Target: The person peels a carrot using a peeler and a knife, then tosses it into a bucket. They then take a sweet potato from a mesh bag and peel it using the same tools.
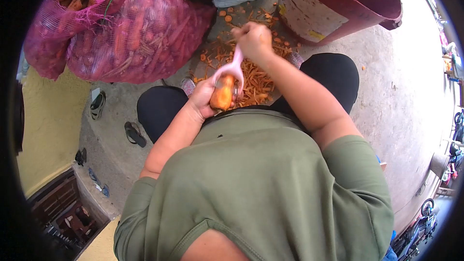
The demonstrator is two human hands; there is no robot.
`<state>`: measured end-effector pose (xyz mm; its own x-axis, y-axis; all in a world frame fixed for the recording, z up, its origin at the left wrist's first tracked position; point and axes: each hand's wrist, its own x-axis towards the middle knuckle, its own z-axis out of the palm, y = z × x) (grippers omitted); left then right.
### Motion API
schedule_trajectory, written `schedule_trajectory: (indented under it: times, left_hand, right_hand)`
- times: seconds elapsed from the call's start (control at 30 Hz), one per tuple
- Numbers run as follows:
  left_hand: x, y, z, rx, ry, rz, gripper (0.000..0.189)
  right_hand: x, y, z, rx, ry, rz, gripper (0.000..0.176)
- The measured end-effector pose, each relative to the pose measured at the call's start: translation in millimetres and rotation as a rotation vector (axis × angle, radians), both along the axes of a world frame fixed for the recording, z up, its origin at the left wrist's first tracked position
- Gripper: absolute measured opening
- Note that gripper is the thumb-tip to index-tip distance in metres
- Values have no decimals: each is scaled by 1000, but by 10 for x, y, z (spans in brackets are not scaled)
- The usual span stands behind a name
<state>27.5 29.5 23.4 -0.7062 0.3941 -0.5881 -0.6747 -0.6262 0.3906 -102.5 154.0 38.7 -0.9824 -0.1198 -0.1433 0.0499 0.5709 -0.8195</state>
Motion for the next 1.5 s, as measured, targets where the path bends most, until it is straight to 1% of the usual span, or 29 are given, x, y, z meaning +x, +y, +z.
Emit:
schedule_trajectory:
  times: [0.03, 0.07, 0.13, 0.17, 0.27, 0.3, 0.4, 0.43, 0.47, 0.53, 0.6, 0.67, 0.7, 0.73, 0.77, 0.8, 0.83, 0.87, 0.93, 1.0, 1.07, 1.1, 1.13, 1.17, 1.27, 1.3, 1.37, 1.43, 1.5]
  left_hand:
    - [-4, -20, -11, 164, -74, 18, 43]
    - [9, -23, 0, 179, -68, 15, 43]
    - [25, -29, 33, 210, -52, 10, 44]
    - [23, -40, 7, 198, -28, -30, 43]
    - [-13, -44, -6, 98, -116, -25, 43]
    - [-21, -43, -5, 122, -95, -28, 43]
    - [13, -38, 23, 183, -51, -31, 42]
    - [22, -36, 48, 200, -42, -25, 41]
    - [20, -33, 68, 218, -33, -21, 41]
    - [4, -27, 115, 149, -58, 39, 40]
    - [-19, 11, 118, 125, -73, 78, 40]
    - [-31, 57, 71, 142, -84, 99, 39]
    - [-6, 6, -100, 150, -92, 34, 39]
    - [18, -10, -92, 113, -96, 31, 41]
    - [41, -16, -82, 76, -101, 24, 44]
    - [60, -17, -73, 39, -106, 16, 46]
    - [62, -24, -68, 2, -121, -7, 47]
    - [54, -37, -67, 11, -136, 16, 46]
    - [39, -45, -75, 33, -168, 65, 44]
    - [-6, 11, 56, 56, -147, 101, 42]
    - [-14, 45, 50, 88, -114, 93, 41]
    - [0, 49, -35, 109, -90, 67, 41]
    - [6, 55, -61, 130, -66, 41, 40]
    - [25, 12, -56, 37, 0, 39, 39]
    - [56, -17, -39, 77, -101, 46, 37]
    - [40, 4, 37, 36, -114, 62, 35]
    - [15, -39, 30, 91, -92, 80, 36]
    - [-26, -42, 20, 145, -14, 105, 37]
    - [-42, 20, 66, 101, -75, 150, 36]
  right_hand:
    - [-167, 68, -112, 8, 14, -106, 27]
    - [-327, 157, -231, 17, 29, -210, 27]
    - [-543, 361, -387, -42, -16, -305, 25]
    - [-573, 364, -514, -71, 7, -328, 24]
    - [-209, 152, -219, -86, -70, -231, 24]
    - [-240, 177, -331, -52, -31, -165, 27]
    - [-489, 329, -507, 162, 156, -335, 28]
    - [-553, 386, -494, 28, -13, -369, 28]
    - [-555, 396, -518, -15, -24, -327, 28]
    - [-296, 230, -147, -96, -52, -232, 28]
    - [64, 38, 84, -119, -16, -14, 28]
    - [247, -46, 77, -113, 16, 114, 28]
    - [205, -60, -13, -83, 97, 98, 28]
    - [103, -49, 38, 2, 55, 1, 28]
    - [-111, 39, -114, -42, 43, -88, 29]
    - [-337, 160, -241, 111, 89, -192, 28]
    - [-561, 325, -492, 176, 168, -252, 27]
    - [-614, 400, -481, 142, 75, -316, 27]
    - [-436, 284, -232, -25, -67, -290, 28]
    - [-89, 103, -32, -118, -20, -67, 29]
    - [197, -34, 73, -23, -16, 102, 28]
    - [217, -43, 43, -31, 65, 177, 27]
    - [152, -34, -22, -11, 65, 105, 27]
    - [0, -3, -120, 9, 63, 33, 26]
    - [-515, 283, -444, 135, 110, -241, 26]
    - [-516, 289, -449, 56, 45, -273, 27]
    - [-515, 303, -454, -99, -84, -336, 28]
    - [-137, 121, -21, -126, -24, -123, 30]
    - [172, -30, 108, -72, -39, 5, 31]
